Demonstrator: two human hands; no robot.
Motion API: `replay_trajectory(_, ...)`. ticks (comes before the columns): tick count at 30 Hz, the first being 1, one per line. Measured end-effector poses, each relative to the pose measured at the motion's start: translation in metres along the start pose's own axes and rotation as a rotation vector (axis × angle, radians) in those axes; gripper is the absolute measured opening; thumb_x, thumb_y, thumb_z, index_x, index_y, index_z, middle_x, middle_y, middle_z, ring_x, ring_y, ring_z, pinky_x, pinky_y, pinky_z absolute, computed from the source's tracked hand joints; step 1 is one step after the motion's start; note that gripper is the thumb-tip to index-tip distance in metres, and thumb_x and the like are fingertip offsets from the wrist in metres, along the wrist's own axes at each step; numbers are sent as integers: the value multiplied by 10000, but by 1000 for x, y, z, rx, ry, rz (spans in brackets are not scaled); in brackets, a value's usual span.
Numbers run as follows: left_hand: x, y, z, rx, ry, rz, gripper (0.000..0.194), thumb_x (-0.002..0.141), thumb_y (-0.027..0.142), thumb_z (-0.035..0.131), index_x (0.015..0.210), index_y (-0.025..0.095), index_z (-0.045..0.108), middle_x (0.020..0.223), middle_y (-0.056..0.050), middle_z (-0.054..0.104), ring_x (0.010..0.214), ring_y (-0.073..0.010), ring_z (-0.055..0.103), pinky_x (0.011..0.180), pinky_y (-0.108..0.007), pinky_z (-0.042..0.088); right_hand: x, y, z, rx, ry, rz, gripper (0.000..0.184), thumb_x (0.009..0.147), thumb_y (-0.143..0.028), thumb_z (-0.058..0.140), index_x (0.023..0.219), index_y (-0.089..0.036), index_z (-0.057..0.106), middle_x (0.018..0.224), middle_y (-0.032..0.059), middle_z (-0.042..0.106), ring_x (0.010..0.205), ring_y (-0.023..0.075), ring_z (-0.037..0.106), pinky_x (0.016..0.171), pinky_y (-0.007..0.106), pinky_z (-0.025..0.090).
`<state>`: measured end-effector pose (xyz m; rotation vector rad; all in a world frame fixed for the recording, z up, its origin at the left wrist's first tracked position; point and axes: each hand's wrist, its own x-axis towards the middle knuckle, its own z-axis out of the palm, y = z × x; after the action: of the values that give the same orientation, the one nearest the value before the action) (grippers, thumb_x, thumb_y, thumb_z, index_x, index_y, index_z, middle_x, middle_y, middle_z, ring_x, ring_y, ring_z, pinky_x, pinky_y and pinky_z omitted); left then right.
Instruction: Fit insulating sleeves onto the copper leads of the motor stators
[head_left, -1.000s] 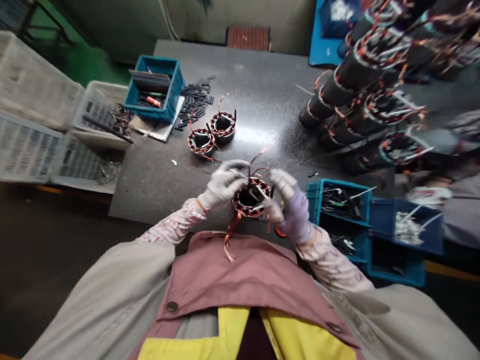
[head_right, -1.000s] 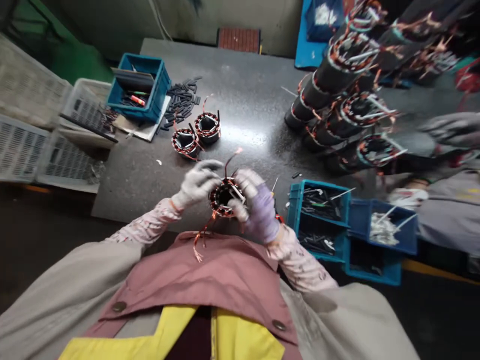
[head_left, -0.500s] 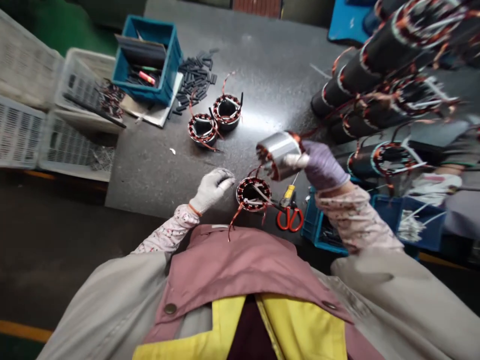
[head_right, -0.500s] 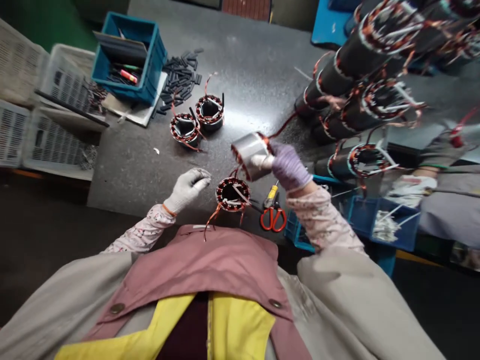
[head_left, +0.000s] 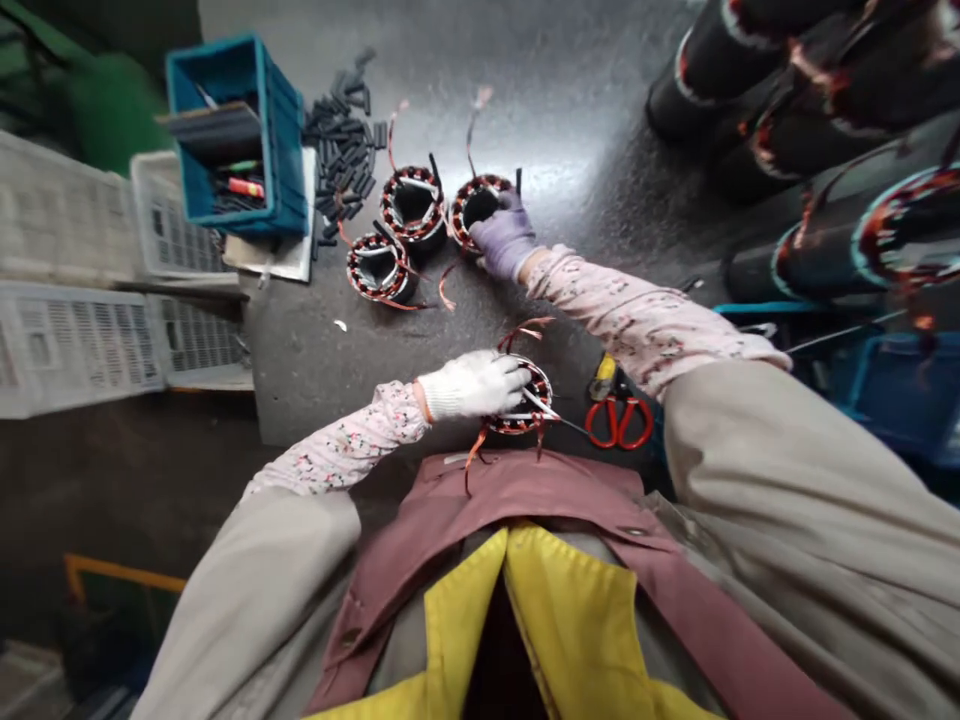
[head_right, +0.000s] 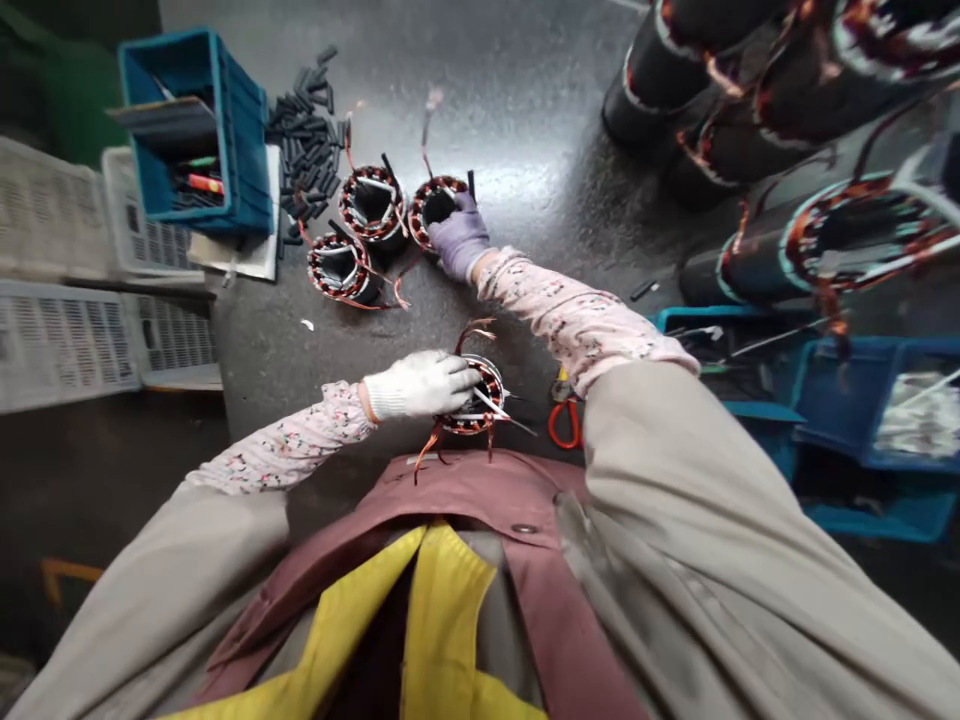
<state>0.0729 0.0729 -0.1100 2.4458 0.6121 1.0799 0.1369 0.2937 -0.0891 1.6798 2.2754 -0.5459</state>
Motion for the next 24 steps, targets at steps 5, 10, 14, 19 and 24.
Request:
replay_trajectory(5, -35, 20, 31, -63, 238, -414, 233, 1002, 235, 540, 1072, 206, 761, 1043, -105, 771, 892, -189, 692, 733, -304, 543, -69, -25, -52, -385, -37, -167, 382, 889, -224, 684, 1266, -162, 674, 1389, 102, 665, 1356, 307, 560, 1219, 475, 364)
replay_trajectory(10, -48, 25, 32, -98, 370, -656, 217, 972, 301, 631, 1142, 206, 727, 1090, -93, 749, 984, -196, 688, 838, -300, 551, -219, -11, -62, -467, 56, -222, 418, 999, -365, 510, 1292, -116, 674, 1365, 178, 662, 1258, 317, 597, 1115, 460, 448)
replay_trajectory(14, -18, 21, 1, 58, 93, -579, 369, 978, 250, 587, 1336, 211, 667, 1319, -176, 687, 1087, -285, 689, 835, -377, 547, -287, -2, -18, -545, 231, -177, 507, 1003, -405, 525, 1414, -120, 607, 1459, 196, 594, 1364, 349, 512, 1141, 525, 384)
replay_trajectory(19, 21, 17, -25, 120, -170, -524, 346, 962, 104, 447, 1063, 46, 773, 984, -248, 755, 967, -333, 748, 813, -416, 570, -294, 1, 12, -673, 61, -224, 472, 950, -424, 640, 1323, -140, 689, 1496, 189, 582, 1377, 391, 468, 1123, 568, 356)
replay_trajectory(24, 32, 12, -33, -339, -132, -585, 358, 898, 318, 587, 663, 122, 774, 572, -11, 647, 609, -164, 658, 656, -214, 557, -285, 8, 20, -677, -5, -146, 503, 903, -388, 718, 1309, -92, 708, 1477, 241, 581, 1336, 403, 504, 1072, 528, 424)
